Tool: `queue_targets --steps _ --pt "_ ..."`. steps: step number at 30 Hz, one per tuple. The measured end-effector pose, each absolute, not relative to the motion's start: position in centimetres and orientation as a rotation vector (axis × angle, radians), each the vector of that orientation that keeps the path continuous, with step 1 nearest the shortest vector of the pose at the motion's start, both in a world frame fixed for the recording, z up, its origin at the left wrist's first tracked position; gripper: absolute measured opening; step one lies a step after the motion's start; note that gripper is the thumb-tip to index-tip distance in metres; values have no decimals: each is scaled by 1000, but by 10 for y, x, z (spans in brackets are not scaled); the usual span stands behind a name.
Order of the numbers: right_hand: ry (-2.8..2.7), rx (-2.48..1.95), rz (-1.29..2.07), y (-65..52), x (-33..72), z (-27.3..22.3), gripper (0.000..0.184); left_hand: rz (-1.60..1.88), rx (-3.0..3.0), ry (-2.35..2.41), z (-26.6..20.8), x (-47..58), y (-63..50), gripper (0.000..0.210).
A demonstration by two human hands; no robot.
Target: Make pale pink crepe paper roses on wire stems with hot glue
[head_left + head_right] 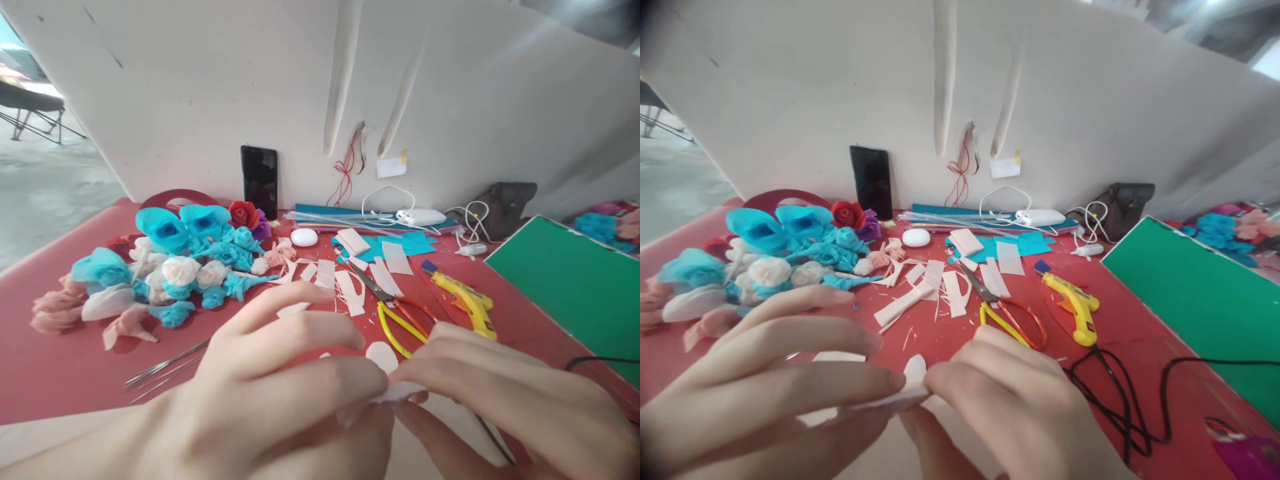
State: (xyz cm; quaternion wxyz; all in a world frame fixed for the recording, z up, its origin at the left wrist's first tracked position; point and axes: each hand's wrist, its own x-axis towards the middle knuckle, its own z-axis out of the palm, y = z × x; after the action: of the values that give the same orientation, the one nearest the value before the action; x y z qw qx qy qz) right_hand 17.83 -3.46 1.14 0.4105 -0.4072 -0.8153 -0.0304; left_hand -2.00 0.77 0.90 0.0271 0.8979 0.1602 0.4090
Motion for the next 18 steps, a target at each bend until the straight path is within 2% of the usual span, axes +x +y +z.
queue_targets --steps 2,6,8,13,15,18 --pt "-2117 -987 3 -33 181 12 5 1209 2682 510 7 -20 6 20" --pt "-2117 -995 116 -33 184 14 18 1229 2647 568 5 -20 5 18" --pt "-2104 -1023 169 -33 183 16 16 1219 2706 548 6 -19 6 15" --pt "-2169 -1091 529 -26 187 26 13 1212 2696 545 7 -13 10 24" --pt "-2134 -1119 741 -21 190 28 14 1222 2530 673 5 -11 10 32" --pt "-1920 -1110 1121 -15 190 26 17 1229 2212 783 4 -8 11 56"
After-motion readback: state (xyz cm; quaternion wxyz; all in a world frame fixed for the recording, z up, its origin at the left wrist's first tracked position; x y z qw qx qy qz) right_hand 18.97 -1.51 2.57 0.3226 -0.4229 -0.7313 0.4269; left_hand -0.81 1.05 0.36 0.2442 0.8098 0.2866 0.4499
